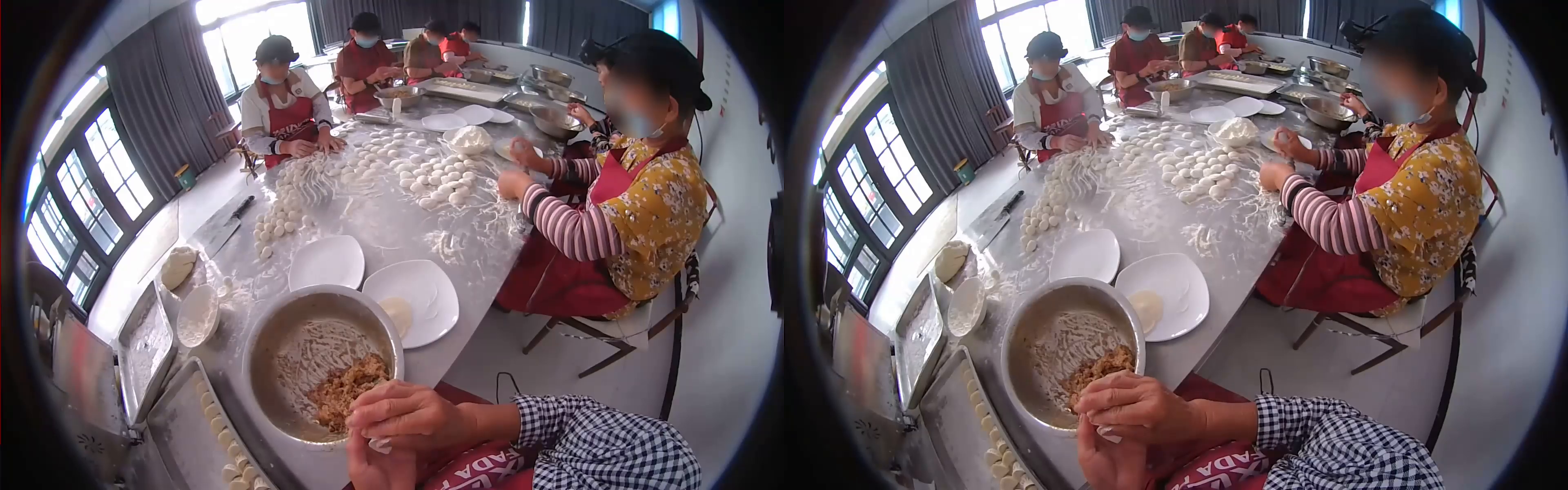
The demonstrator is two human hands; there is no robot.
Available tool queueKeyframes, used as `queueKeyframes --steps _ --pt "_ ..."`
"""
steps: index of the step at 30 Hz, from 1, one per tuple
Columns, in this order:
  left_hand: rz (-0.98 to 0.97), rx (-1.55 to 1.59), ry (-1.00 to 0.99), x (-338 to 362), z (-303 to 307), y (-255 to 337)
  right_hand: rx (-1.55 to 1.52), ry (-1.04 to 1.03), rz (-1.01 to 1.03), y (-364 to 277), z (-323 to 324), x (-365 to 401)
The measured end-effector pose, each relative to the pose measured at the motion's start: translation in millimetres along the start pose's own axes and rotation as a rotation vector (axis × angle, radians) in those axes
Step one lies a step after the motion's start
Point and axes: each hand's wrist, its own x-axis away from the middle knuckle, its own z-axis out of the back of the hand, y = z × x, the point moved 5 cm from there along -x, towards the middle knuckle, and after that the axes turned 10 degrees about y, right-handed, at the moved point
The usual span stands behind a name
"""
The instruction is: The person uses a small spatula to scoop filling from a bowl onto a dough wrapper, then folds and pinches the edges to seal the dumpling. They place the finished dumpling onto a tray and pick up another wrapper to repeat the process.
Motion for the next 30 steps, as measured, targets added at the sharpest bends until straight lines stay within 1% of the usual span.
queueKeyframes --steps 2,7,9,12,13,15,19,20,21,22,24,25,26,27,28,29,30 --pt "-0.002 0.006 0.006 -0.3 2.7 -0.7 -0.049 -0.038 0.084 2.9 -2.5 5.2" --pt "-0.024 -0.029 0.031 -2.7 8.4 -0.7 -0.060 -0.055 0.035 5.5 -4.2 7.1" --pt "0.048 0.083 -0.113 -3.3 4.7 -0.8 -0.045 -0.065 0.016 2.9 -4.3 4.8" --pt "0.041 0.086 -0.150 -3.3 7.5 -0.5 -0.009 -0.026 -0.023 2.8 -1.9 2.8" --pt "0.042 0.087 -0.149 -3.1 7.3 -1.1 -0.039 -0.037 0.009 3.0 -1.9 3.0" --pt "0.011 0.006 -0.066 -3.4 9.3 -2.2 -0.071 -0.049 0.037 3.7 -2.6 4.4" --pt "0.020 0.061 -0.026 -2.3 4.7 -4.0 -0.079 -0.068 0.048 6.2 -1.9 7.0" --pt "0.029 0.032 0.027 -1.9 -1.4 -5.6 -0.081 -0.091 0.055 4.6 -2.9 4.9" --pt "0.032 -0.001 0.096 0.8 -2.8 -4.1 -0.021 -0.094 0.057 2.2 -2.1 3.3" --pt "0.009 0.002 0.145 -0.3 2.9 -1.7 -0.008 -0.091 0.028 2.6 -2.0 2.0" --pt "0.029 0.078 0.091 -3.0 14.8 0.8 -0.002 -0.086 -0.024 4.4 -3.9 2.7" --pt "-0.001 0.093 0.141 -1.9 16.3 2.5 0.003 -0.087 -0.035 5.1 -3.0 3.0" --pt "-0.008 0.089 0.083 -1.9 11.9 2.4 -0.043 -0.104 -0.071 5.2 -4.1 5.6" --pt "-0.008 0.079 0.020 -1.3 7.8 2.2 -0.017 -0.090 -0.074 4.7 -2.2 6.3" --pt "-0.027 0.087 0.046 -1.6 9.2 2.9 0.021 -0.078 -0.061 4.9 0.2 5.5" --pt "-0.023 0.067 0.032 -0.9 8.5 2.5 0.000 -0.088 -0.075 5.7 0.1 6.5" --pt "-0.015 0.047 0.013 0.2 6.7 1.5 0.014 -0.100 -0.047 4.6 0.1 6.8"
